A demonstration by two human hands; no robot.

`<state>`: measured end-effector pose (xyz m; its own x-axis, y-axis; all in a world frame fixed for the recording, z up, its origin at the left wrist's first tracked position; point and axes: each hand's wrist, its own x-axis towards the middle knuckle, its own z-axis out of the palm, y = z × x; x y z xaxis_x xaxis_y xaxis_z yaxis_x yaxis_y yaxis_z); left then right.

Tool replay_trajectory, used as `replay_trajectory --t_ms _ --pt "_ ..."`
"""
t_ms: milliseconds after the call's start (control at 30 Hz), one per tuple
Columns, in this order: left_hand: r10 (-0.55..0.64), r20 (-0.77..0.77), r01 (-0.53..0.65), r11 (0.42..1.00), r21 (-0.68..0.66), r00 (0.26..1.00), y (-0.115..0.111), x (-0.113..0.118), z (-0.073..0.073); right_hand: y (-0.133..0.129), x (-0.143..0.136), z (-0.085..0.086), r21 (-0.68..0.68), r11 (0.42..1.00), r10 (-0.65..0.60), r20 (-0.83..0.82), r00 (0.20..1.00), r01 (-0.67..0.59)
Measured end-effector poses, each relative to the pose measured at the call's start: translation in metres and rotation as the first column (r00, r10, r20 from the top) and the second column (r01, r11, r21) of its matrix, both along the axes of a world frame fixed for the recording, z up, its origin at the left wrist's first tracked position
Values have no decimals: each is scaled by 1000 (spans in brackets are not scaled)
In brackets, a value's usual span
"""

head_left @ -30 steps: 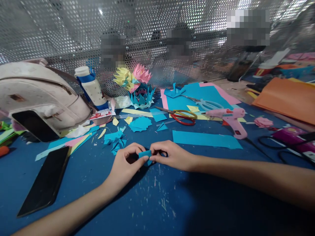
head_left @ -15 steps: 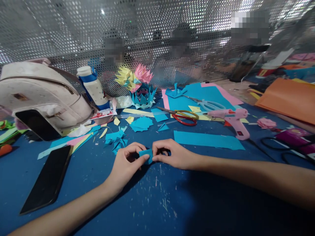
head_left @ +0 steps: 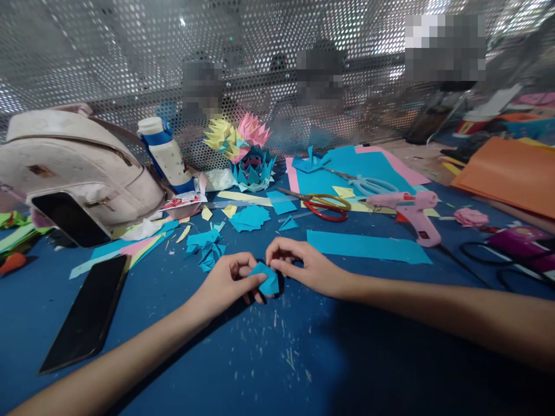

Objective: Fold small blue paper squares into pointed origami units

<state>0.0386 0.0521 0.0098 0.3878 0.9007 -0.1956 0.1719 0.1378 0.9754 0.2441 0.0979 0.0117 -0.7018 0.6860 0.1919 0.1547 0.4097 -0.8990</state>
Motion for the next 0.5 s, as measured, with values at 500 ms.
replay_trajectory --t_ms 500 --pt "12 47 -5 990 -138 999 3 -5 4 1 3 3 111 990 87 3 996 -87"
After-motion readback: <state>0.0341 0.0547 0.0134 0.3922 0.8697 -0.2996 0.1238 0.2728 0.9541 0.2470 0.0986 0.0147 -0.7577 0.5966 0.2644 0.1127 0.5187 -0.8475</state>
